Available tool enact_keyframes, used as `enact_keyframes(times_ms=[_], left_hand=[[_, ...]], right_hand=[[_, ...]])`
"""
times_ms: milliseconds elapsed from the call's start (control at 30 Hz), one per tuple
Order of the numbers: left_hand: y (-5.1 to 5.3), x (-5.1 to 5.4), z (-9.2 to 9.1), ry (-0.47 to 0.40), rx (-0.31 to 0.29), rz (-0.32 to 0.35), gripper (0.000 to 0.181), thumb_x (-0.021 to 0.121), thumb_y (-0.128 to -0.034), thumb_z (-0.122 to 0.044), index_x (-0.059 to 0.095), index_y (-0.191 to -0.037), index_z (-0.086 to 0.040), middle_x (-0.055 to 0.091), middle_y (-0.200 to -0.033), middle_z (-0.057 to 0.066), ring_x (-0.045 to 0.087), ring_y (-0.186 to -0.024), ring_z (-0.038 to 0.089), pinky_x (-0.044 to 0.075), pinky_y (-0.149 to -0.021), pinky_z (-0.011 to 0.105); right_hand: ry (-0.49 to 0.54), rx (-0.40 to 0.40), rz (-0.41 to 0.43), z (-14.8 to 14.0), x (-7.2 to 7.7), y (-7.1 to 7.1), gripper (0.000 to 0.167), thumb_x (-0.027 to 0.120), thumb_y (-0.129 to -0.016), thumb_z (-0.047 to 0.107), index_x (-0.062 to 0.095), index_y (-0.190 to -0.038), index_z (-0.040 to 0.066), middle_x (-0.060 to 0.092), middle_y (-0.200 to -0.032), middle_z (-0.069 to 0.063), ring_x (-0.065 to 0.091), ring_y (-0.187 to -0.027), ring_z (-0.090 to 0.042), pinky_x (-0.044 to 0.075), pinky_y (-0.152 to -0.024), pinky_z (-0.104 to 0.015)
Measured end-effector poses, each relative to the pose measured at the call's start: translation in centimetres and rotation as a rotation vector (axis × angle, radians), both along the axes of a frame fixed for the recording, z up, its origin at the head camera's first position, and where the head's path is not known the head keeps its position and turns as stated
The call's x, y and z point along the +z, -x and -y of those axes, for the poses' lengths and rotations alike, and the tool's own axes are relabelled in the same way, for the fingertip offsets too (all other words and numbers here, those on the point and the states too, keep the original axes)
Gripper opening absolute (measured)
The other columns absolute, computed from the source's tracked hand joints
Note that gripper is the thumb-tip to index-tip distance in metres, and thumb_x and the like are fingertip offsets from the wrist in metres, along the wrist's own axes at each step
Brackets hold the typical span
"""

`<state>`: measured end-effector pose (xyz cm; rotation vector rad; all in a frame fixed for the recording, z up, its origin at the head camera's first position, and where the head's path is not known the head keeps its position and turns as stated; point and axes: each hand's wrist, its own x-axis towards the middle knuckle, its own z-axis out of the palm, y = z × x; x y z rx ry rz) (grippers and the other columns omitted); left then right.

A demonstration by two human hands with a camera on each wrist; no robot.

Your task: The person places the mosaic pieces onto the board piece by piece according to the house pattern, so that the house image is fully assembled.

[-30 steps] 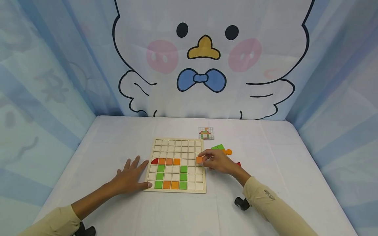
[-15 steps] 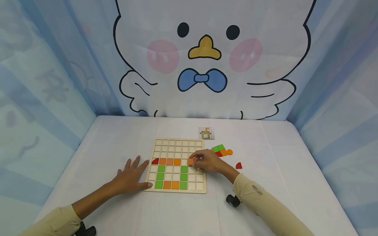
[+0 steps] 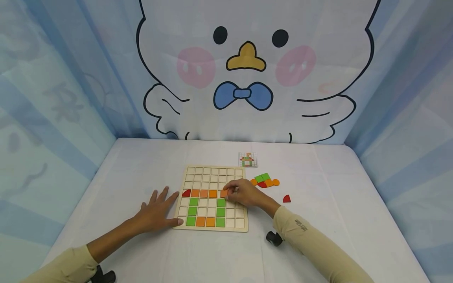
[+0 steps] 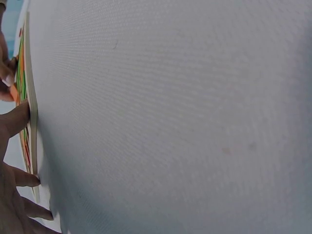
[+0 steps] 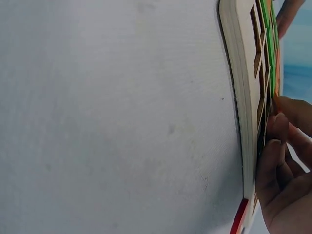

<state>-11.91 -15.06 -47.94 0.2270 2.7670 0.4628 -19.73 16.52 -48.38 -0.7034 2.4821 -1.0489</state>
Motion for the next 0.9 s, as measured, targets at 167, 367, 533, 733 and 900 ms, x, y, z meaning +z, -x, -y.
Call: enact_keyframes(times_ms=[167,367,533,733,900], left_hand=[[0.04,0.05,-0.06,0.001,0.003,-0.002,0.096,0.077,-0.074,-0.053,0.036,-0.152,-0.016,0.018,-0.161,0.024,0.011,-0.143,0.059,0.02,-0.096,0.083],[0.1,-0.01,-0.02,0.004,0.002,-0.005,0.096,0.077,-0.0741,-0.053,0.035,-0.152,-0.017,0.017,-0.161,0.024,0.011,-0.144,0.058,0.02,-0.096,0.083],[0.2,-0.27,0.0,0.006,-0.001,-0.006,0.096,0.077,-0.0745,-0.053,0.035,-0.152,-0.016,0.017,-0.161,0.024,0.01,-0.144,0.058,0.021,-0.096,0.083],[0.25,-0.35,0.03,0.009,-0.003,-0.008,0.096,0.076,-0.0746,-0.054,0.035,-0.152,-0.016,0.017,-0.161,0.024,0.011,-0.144,0.058,0.021,-0.096,0.083],[0.19,-0.23,0.05,0.007,-0.008,-0.008,0.095,0.076,-0.0746,-0.054,0.036,-0.152,-0.015,0.018,-0.16,0.025,0.013,-0.143,0.059,0.022,-0.095,0.083]], right_hand=[[-0.013,0.001,-0.022,0.29,-0.12,0.08,0.025,0.072,-0.088,0.017,0.07,-0.112,0.011,0.063,-0.086,0.004,0.053,-0.073,-0.01,0.045,-0.067,-0.022],[-0.037,0.004,-0.035,0.55,-0.17,0.12,0.026,0.073,-0.087,0.019,0.07,-0.112,0.013,0.064,-0.088,0.005,0.051,-0.074,-0.009,0.045,-0.068,-0.022],[-0.053,0.007,-0.038,0.63,-0.16,0.12,0.026,0.073,-0.088,0.02,0.07,-0.113,0.013,0.063,-0.089,0.006,0.052,-0.075,-0.01,0.045,-0.069,-0.023],[-0.062,0.009,-0.057,0.79,-0.08,0.23,0.024,0.074,-0.087,0.02,0.071,-0.11,0.014,0.062,-0.086,0.009,0.054,-0.079,-0.01,0.045,-0.074,-0.024],[-0.045,0.028,-0.069,0.89,-0.09,0.33,0.021,0.073,-0.088,0.019,0.071,-0.108,0.013,0.063,-0.084,0.008,0.054,-0.079,-0.009,0.046,-0.074,-0.024]])
